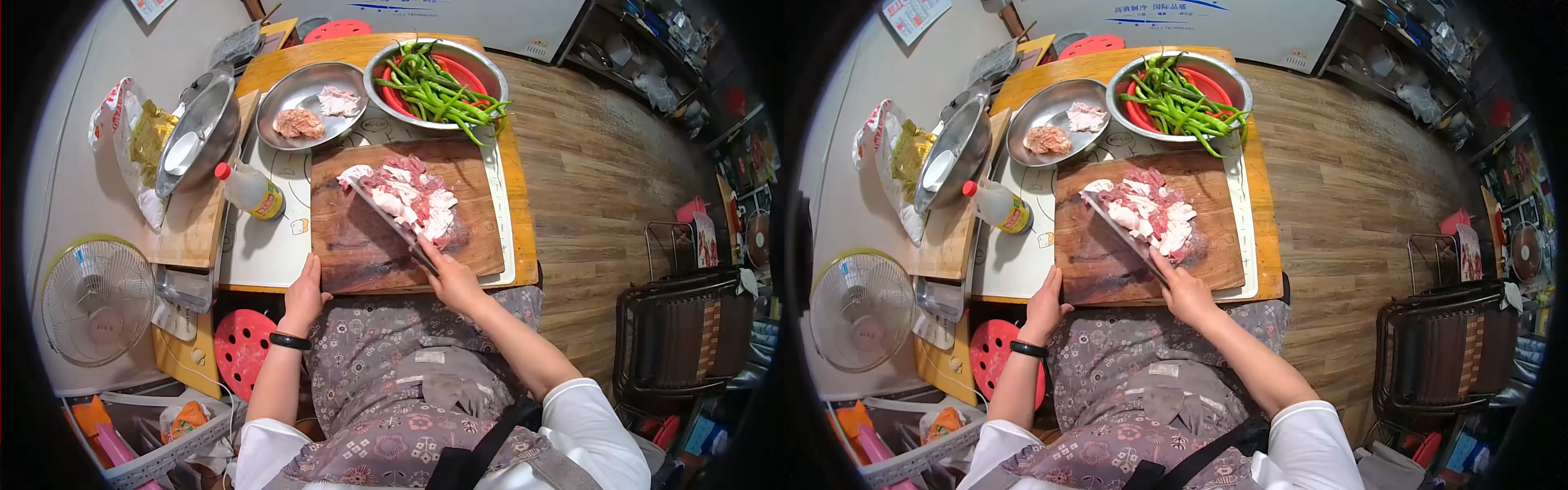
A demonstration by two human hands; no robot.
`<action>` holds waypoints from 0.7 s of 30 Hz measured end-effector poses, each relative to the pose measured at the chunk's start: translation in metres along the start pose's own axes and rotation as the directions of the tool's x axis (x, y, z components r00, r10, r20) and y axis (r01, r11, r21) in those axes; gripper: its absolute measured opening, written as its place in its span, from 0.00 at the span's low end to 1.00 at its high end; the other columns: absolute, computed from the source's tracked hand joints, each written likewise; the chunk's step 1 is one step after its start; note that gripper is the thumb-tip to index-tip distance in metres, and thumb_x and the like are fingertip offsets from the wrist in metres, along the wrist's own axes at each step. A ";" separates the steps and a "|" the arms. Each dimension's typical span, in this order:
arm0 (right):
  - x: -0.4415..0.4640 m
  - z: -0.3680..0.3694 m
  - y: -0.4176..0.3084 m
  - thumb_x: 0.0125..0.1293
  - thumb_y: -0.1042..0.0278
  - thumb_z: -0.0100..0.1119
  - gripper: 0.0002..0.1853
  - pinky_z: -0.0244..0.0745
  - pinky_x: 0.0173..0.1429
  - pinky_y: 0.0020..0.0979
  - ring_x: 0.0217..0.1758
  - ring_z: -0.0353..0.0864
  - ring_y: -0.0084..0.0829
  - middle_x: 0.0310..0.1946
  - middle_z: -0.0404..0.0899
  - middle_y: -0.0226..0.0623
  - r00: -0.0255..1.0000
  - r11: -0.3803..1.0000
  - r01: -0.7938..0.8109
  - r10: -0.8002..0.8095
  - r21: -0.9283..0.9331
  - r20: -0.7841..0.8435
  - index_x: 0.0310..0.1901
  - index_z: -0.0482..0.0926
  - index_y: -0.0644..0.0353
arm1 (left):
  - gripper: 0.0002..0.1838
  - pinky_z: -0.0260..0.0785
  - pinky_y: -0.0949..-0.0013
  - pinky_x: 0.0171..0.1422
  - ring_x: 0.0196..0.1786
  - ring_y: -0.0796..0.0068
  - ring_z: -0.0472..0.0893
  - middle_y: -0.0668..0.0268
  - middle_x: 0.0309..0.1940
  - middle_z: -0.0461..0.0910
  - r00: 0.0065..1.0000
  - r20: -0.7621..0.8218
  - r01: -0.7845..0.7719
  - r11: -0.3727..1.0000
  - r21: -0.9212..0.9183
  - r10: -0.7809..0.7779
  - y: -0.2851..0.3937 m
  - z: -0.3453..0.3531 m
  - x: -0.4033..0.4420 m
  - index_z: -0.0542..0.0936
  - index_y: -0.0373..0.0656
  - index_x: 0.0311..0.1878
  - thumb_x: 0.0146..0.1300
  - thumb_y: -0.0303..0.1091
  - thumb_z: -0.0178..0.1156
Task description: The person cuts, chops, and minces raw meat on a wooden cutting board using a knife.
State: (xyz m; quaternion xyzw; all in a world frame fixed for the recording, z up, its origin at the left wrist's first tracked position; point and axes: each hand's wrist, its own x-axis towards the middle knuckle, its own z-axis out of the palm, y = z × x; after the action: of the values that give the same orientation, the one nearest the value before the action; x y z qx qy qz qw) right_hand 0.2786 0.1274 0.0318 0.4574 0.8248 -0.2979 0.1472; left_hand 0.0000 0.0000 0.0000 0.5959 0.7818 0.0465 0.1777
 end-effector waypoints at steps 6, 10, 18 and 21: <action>-0.007 0.000 0.039 0.68 0.72 0.48 0.35 0.64 0.18 0.21 0.18 0.66 0.18 0.28 0.69 0.31 1.000 0.104 -0.017 0.024 0.994 0.015 0.73 0.46 0.38 | 0.49 0.67 0.61 0.62 0.63 0.51 0.68 0.50 0.68 0.58 1.000 -0.004 -0.012 1.000 0.020 0.012 0.002 0.000 0.001 0.59 0.34 0.66 0.40 0.29 0.74; 0.001 -0.002 0.052 0.69 0.69 0.48 0.33 0.65 0.19 0.21 0.17 0.65 0.19 0.26 0.68 0.30 0.996 -0.181 -0.094 -0.006 0.979 0.094 0.72 0.47 0.39 | 0.49 0.66 0.60 0.62 0.63 0.51 0.69 0.49 0.67 0.59 0.999 -0.034 -0.033 0.999 0.040 0.034 -0.002 0.003 0.000 0.59 0.35 0.66 0.39 0.30 0.74; -0.046 0.019 -0.009 0.61 0.73 0.48 0.36 0.69 0.58 0.42 0.55 0.74 0.52 0.57 0.68 0.58 0.807 0.744 0.443 -0.088 0.500 -0.584 0.70 0.46 0.64 | 0.31 0.68 0.73 0.54 0.50 0.74 0.75 0.60 0.49 0.75 0.981 0.073 0.042 0.171 -0.984 0.182 0.150 0.012 -0.016 0.60 0.36 0.67 0.65 0.36 0.59; -0.052 0.031 -0.025 0.57 0.71 0.53 0.40 0.70 0.56 0.46 0.55 0.71 0.58 0.58 0.63 0.64 0.723 0.758 0.570 -0.279 0.318 -0.632 0.69 0.44 0.71 | 0.19 0.68 0.73 0.53 0.47 0.79 0.74 0.67 0.48 0.74 0.995 -0.028 -0.026 0.023 -0.999 -0.096 0.183 0.013 -0.015 0.66 0.37 0.60 0.69 0.32 0.52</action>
State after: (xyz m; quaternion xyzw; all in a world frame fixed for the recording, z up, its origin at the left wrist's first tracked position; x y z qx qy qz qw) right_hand 0.2847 0.0631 0.0429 0.3349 0.8115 -0.3795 -0.2920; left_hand 0.1749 0.0361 0.0432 0.2800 0.5479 0.6009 0.5103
